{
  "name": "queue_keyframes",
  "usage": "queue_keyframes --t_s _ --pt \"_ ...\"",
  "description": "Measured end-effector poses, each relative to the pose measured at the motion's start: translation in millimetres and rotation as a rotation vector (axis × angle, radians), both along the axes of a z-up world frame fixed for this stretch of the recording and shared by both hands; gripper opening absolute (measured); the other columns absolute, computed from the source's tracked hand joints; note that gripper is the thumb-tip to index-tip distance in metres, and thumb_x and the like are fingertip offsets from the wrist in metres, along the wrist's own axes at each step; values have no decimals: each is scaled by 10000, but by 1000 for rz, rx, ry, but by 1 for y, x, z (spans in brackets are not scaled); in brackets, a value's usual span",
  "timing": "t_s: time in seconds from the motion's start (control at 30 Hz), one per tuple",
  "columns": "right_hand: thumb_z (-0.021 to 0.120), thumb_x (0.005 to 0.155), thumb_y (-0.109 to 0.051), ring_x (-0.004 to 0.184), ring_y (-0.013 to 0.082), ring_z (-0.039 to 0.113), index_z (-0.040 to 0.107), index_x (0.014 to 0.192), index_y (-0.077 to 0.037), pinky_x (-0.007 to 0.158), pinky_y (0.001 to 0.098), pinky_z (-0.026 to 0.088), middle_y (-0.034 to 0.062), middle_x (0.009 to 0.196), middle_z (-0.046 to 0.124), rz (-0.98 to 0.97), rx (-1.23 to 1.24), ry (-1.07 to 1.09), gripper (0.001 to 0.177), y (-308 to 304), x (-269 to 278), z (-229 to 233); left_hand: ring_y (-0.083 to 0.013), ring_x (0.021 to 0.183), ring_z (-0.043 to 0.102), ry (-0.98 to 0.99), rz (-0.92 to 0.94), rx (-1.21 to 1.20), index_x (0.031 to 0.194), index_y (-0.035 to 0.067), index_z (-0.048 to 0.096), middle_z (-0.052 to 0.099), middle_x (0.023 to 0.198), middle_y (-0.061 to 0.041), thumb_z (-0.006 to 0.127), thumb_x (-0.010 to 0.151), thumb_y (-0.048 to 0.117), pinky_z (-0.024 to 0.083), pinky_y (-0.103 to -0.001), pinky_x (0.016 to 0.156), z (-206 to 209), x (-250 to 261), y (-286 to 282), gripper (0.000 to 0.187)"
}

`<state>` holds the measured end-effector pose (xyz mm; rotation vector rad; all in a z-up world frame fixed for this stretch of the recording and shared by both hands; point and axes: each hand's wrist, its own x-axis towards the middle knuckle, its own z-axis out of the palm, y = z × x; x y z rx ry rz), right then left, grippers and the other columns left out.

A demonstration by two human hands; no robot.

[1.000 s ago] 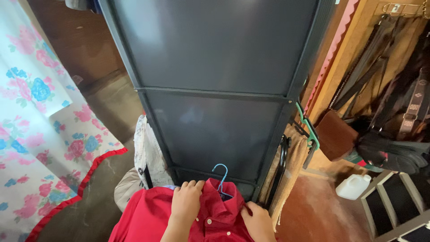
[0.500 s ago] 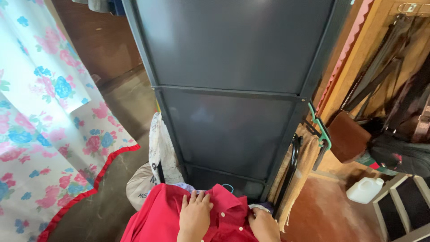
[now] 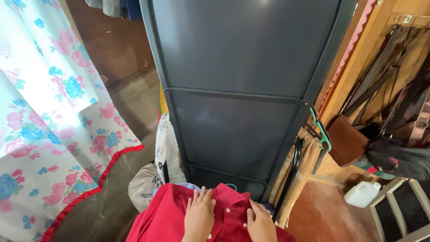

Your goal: The person browses a clothing rack, removes a red shirt on a hanger, places it on a black ironing board, then repeats the process with a pink shirt and an orange shirt. The person handles each shirt by the collar and hanger, then returns to the rack to continue browsing.

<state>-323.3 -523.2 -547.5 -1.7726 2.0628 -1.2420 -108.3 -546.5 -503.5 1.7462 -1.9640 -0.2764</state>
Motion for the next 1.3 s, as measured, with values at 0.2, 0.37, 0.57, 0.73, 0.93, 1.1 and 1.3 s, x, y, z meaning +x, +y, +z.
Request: queue_keyframes --t_s 0.2,0.37,0.57,0.73,0.93,1.1,1.3 --pt "668 946 -223 1173 220 704 702 1290 -109 988 315 527 96 1238 748 19 -32 -276 364 11 23 34 -371 1479 328 347 114 3 1447 124 524 432 1575 -120 468 1025 351 294 -509 1173 20 -3 12 482" --pt "652 955 -231 1222 177 694 676 1317 -40 1033 290 499 130 1299 746 149 -69 -686 410 15 35 41 -382 1471 370 622 182 -71 1422 125 572 493 1544 -131 475 1020 347 388 -422 1135 30 0 31 469" --pt "610 979 -249 1248 175 671 663 1356 -46 1057 305 488 151 1307 746 160 47 -792 431 38 50 82 -258 1410 546 955 184 -157 1416 105 595 631 1453 -132 505 1016 350 425 -348 1113 55 15 59 477" --pt "590 982 -259 1243 205 686 659 1359 -43 1066 315 497 158 1304 750 232 -8 -852 440 66 76 133 -195 1377 588 1186 205 -78 1426 65 596 673 1435 -108 474 1026 350 427 -322 1120 81 32 82 506" --pt "567 994 -304 1259 254 688 655 1384 -66 1074 363 503 160 1339 736 244 -21 -934 465 104 100 200 -218 1470 463 1471 8 -202 1487 2 501 542 1554 -133 433 1054 353 329 -328 1186 107 53 94 561" --pt "539 983 -370 1330 243 637 616 1437 -116 1107 403 469 120 1414 696 238 28 -1064 526 140 117 260 -231 1507 363 1738 17 28 1562 157 417 419 1646 -22 417 1010 441 263 -398 1201 154 72 127 621" --pt "604 962 -391 1327 262 624 560 1472 -163 1102 459 475 99 1442 652 194 61 -1113 560 178 133 313 -210 1470 458 1679 149 62 1540 240 459 507 1586 4 452 986 414 299 -425 1163 213 86 168 581"
